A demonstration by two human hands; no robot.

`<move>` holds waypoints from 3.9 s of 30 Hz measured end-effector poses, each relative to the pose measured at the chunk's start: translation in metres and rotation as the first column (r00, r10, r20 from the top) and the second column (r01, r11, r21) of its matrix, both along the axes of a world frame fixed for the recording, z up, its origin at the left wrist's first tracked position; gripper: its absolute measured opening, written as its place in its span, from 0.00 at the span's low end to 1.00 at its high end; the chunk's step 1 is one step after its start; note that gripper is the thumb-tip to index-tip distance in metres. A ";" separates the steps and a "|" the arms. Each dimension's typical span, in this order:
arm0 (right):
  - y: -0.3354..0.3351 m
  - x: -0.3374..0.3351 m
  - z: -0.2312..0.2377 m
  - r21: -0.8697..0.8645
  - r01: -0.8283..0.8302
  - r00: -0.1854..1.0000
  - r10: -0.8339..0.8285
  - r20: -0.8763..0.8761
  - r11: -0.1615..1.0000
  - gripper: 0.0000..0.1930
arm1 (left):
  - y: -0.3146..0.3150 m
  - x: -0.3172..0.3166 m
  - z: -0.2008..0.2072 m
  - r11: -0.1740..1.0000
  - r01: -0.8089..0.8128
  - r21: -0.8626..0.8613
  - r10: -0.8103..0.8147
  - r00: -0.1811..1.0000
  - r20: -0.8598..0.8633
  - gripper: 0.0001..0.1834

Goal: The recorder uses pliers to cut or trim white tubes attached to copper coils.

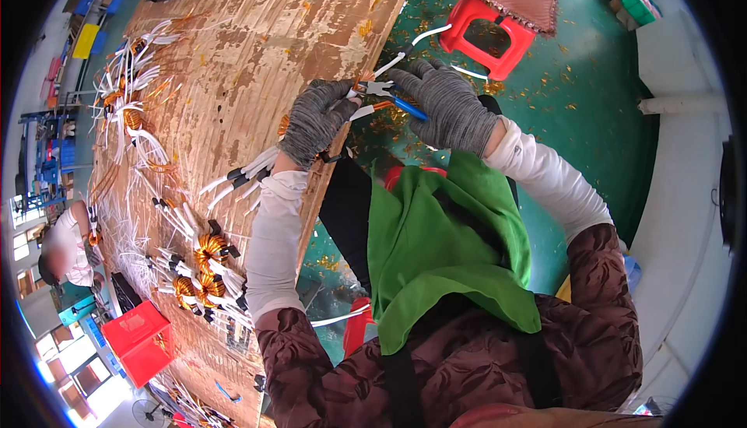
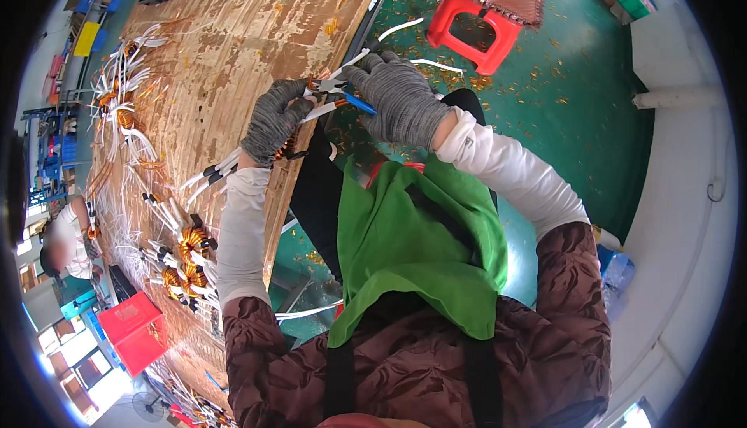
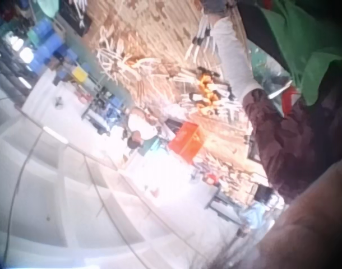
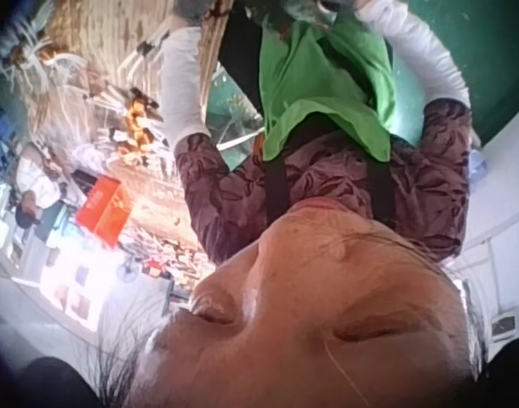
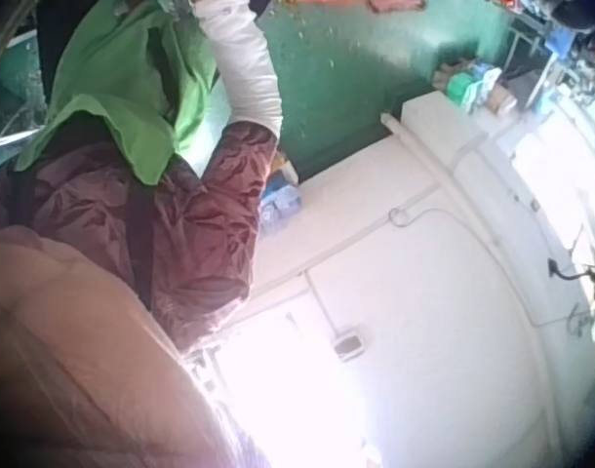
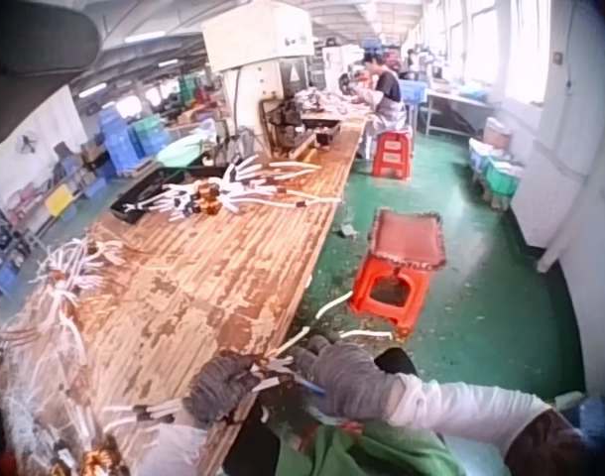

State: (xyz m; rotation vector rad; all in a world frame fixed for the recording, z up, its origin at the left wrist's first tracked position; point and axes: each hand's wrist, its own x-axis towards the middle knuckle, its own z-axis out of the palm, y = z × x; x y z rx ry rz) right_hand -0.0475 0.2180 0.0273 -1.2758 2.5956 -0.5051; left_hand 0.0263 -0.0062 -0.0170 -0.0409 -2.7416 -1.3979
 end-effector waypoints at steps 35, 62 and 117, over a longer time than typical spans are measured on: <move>0.035 -0.010 -0.069 -0.346 0.932 0.289 0.354 0.889 0.106 0.10 | 0.037 -0.018 0.013 0.894 -0.133 -0.427 0.196 0.975 0.107 0.33; -0.043 0.064 -0.045 -0.746 0.490 0.823 0.043 0.566 0.451 0.23 | 0.011 0.003 -0.005 0.978 -0.066 0.197 0.075 0.996 -0.040 0.13; 0.076 0.049 -0.040 -0.441 0.513 0.365 0.278 0.888 0.736 0.34 | -0.084 0.027 0.057 0.836 -0.234 -0.496 0.316 0.945 0.086 0.17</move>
